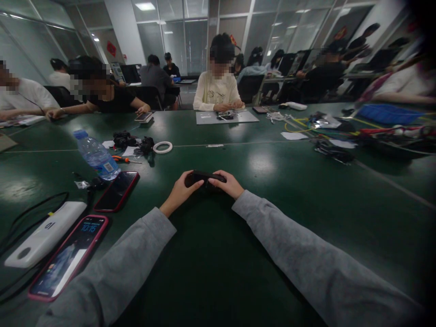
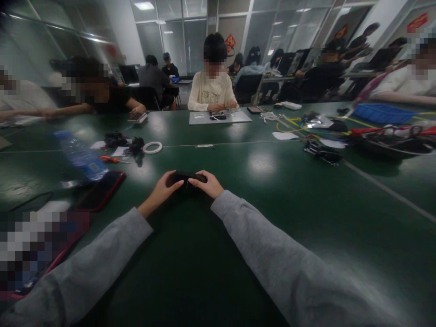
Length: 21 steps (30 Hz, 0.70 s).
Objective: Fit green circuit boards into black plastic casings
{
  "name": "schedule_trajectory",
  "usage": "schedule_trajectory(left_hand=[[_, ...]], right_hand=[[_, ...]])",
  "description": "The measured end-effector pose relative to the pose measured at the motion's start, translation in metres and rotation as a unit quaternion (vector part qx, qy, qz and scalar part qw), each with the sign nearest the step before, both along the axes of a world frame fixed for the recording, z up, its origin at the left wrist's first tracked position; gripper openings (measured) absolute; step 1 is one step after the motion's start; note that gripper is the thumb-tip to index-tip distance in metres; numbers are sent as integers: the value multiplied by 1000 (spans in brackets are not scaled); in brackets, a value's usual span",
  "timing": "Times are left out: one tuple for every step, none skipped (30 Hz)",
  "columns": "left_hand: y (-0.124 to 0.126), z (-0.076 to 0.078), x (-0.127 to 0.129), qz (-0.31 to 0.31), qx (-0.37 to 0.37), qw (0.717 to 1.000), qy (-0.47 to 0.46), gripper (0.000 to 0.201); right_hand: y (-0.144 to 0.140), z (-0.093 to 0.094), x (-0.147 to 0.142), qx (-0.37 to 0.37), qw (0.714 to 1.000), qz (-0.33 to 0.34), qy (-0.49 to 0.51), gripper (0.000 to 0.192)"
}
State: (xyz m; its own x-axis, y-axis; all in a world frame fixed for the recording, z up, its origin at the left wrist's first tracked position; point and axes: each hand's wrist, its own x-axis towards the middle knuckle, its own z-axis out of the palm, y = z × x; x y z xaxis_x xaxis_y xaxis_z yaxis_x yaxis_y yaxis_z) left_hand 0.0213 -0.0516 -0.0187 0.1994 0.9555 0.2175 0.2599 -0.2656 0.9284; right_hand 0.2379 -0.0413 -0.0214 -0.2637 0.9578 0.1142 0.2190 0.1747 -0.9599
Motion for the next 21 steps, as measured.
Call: schedule_trajectory(left_hand=[[-1, 1, 0, -6, 1, 1000, 3, 60], [-2, 3, 0, -13, 1, 1000, 4, 60], [-3, 5, 0, -21, 0, 1000, 4, 60], [-3, 6, -1, -28, -2, 1000, 3, 61], [-4, 8, -1, -37, -6, 999, 0, 62], [-4, 9, -1, -44, -10, 999, -3, 64], [-5, 10, -1, -51, -15, 999, -6, 66], [-5, 11, -1, -56, -20, 998, -7, 67], [-6, 12, -1, -60, -25, 998, -6, 69], [-6, 13, -2, -63, -30, 998, -5, 70], [-6, 13, -2, -65, -34, 997, -4, 71], [-6, 13, -2, -66, -36, 997, -2, 72], [-6, 13, -2, -69, -38, 997, -1, 74], [-6, 12, -2, -71, -38, 997, -1, 77], [-5, 11, -2, -73, -36, 997, -2, 79], [-4, 9, -2, -74, -32, 997, -2, 80], [-4, 8, -2, -74, -28, 997, -4, 81], [-3, 6, -2, -74, -23, 997, -7, 81], [-2, 5, -1, -74, -20, 997, -13, 81], [-2, 5, -1, -74, -18, 997, -20, 80], [-2, 5, -1, -73, -20, 997, -31, 80]], right_hand=[[0, 0, 0, -1, 1000, -1, 2, 50], [-1, 0, 0, -2, 1000, -1, 4, 50], [-1, 0, 0, -2, 1000, -1, 5, 50], [-1, 1, 0, -3, 1000, 0, 6, 50], [-1, 1, 0, -4, 1000, 0, 8, 50], [0, 0, 0, -4, 1000, -2, 9, 49], [0, 0, 0, -4, 1000, -6, 11, 49], [0, 0, 0, -2, 1000, -9, 13, 49], [0, 0, 0, -1, 1000, -11, 15, 48], [1, -1, 1, -2, 1000, -12, 17, 48], [1, -1, 1, -2, 1000, -11, 18, 48], [1, -2, 1, -3, 1000, -10, 19, 47], [2, -2, 1, -2, 1000, -9, 20, 47], [2, -3, 2, 1, 1000, -9, 21, 46], [2, -3, 2, 6, 1000, -9, 20, 46], [2, -4, 1, 11, 1000, -10, 19, 45], [2, -4, 1, 14, 1000, -10, 18, 45], [2, -4, 1, 15, 1000, -11, 16, 45], [2, -4, 1, 15, 1000, -10, 16, 46], [2, -4, 1, 13, 1000, -10, 17, 46], [2, -4, 0, 10, 1000, -9, 20, 46]])
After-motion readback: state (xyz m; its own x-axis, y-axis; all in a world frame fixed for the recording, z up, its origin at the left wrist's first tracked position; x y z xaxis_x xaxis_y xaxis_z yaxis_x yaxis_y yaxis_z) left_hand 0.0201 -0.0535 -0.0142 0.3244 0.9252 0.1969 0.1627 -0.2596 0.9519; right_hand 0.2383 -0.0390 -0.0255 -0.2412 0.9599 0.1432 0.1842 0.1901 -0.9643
